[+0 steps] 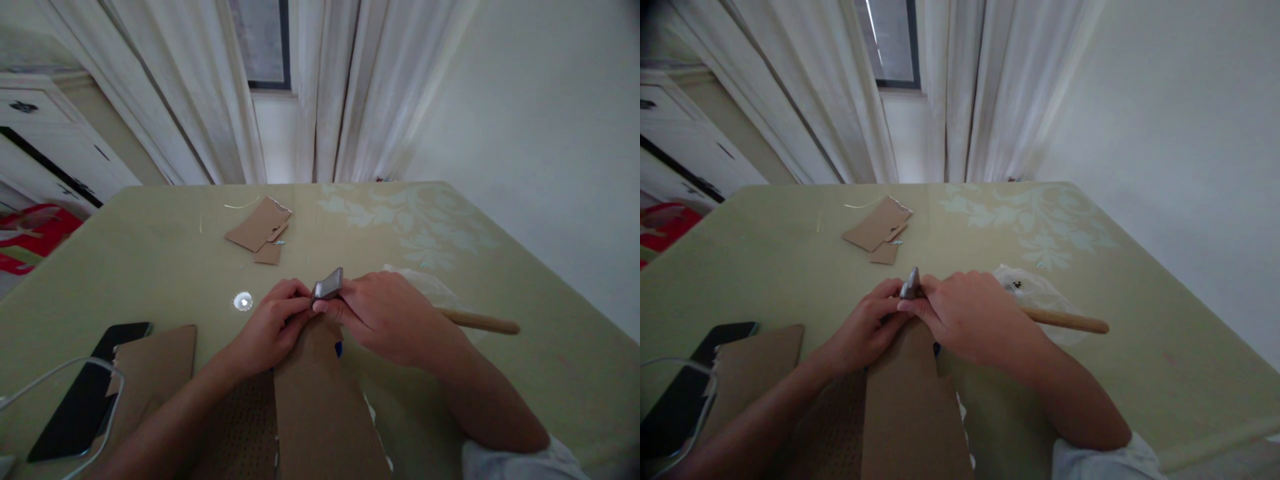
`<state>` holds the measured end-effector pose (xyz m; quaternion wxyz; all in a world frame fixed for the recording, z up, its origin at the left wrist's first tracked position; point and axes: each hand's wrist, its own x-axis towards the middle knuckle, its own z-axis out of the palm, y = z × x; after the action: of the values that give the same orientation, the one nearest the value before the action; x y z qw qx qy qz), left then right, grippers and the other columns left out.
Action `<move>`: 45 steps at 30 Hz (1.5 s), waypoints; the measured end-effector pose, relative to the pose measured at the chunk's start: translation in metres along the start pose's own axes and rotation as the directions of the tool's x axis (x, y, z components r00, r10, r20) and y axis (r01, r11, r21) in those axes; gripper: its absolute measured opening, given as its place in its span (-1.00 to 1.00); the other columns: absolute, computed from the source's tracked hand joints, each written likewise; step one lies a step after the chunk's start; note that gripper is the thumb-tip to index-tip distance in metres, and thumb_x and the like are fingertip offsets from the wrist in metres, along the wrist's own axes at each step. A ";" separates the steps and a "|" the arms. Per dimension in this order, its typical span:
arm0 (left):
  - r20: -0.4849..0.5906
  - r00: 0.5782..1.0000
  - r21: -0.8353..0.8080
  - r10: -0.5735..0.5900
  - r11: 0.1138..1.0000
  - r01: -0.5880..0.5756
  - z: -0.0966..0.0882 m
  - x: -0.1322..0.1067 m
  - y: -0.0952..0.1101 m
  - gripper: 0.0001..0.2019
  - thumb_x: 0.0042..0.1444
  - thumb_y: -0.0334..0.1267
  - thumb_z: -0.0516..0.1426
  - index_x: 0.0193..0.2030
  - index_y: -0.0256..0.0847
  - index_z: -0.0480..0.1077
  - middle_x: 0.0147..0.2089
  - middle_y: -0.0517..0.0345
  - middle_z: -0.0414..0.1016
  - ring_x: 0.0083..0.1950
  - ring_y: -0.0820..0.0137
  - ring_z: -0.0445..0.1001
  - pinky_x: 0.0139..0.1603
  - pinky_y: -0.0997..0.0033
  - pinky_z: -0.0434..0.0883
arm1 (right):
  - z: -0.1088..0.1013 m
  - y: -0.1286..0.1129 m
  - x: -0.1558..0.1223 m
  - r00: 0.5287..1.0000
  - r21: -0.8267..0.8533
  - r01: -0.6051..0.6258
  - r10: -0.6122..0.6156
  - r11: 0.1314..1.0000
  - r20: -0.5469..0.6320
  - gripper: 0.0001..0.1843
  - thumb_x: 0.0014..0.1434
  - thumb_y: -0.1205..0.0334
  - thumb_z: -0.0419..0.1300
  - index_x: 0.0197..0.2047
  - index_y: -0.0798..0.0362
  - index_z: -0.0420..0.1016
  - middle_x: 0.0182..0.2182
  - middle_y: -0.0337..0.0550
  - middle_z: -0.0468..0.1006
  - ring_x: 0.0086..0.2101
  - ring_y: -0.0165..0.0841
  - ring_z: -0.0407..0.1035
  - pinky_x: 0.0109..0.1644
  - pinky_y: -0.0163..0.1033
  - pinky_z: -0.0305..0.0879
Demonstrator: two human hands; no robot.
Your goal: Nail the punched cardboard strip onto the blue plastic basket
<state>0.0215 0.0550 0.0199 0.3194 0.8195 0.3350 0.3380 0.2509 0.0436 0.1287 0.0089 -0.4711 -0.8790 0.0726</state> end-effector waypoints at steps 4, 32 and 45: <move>0.004 1.000 -0.002 -0.023 1.000 0.023 -0.001 0.000 0.001 -0.74 0.54 -0.28 0.13 -0.14 -0.18 0.65 -0.02 -0.05 0.60 0.02 0.23 0.54 0.05 0.22 0.48 | 0.000 -0.001 0.001 0.999 0.075 -0.024 0.027 0.997 -0.039 -0.46 0.66 -0.10 -0.05 0.05 -0.02 0.70 -0.26 -0.05 0.78 -0.37 -0.21 0.55 -0.30 -0.08 0.01; 0.155 0.953 0.001 -0.261 0.965 0.264 -0.004 0.004 0.005 -0.81 0.34 -0.10 0.31 -0.06 -0.13 0.65 -0.06 0.12 0.76 -0.09 0.22 0.64 -0.05 0.30 0.46 | 0.011 0.000 0.014 0.995 0.009 0.035 -0.036 0.999 0.098 -0.39 0.65 -0.19 -0.04 0.02 0.05 0.72 -0.25 0.06 0.79 -0.32 -0.11 0.65 -0.28 -0.15 0.18; 0.128 0.953 -0.041 -0.274 0.959 0.281 0.001 0.003 0.002 -0.86 0.29 -0.16 0.32 -0.12 -0.14 0.64 -0.13 0.17 0.75 -0.15 0.25 0.62 -0.11 0.34 0.43 | 0.012 0.001 0.016 0.991 0.094 0.043 -0.055 0.995 0.124 -0.44 0.65 -0.16 -0.01 0.10 0.01 0.72 -0.17 0.02 0.80 -0.22 -0.10 0.67 -0.17 -0.15 0.29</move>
<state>0.0246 0.0559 0.0223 0.4073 0.7736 0.4168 0.2490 0.2420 0.0557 0.1158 -0.0237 -0.4429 -0.8849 0.1423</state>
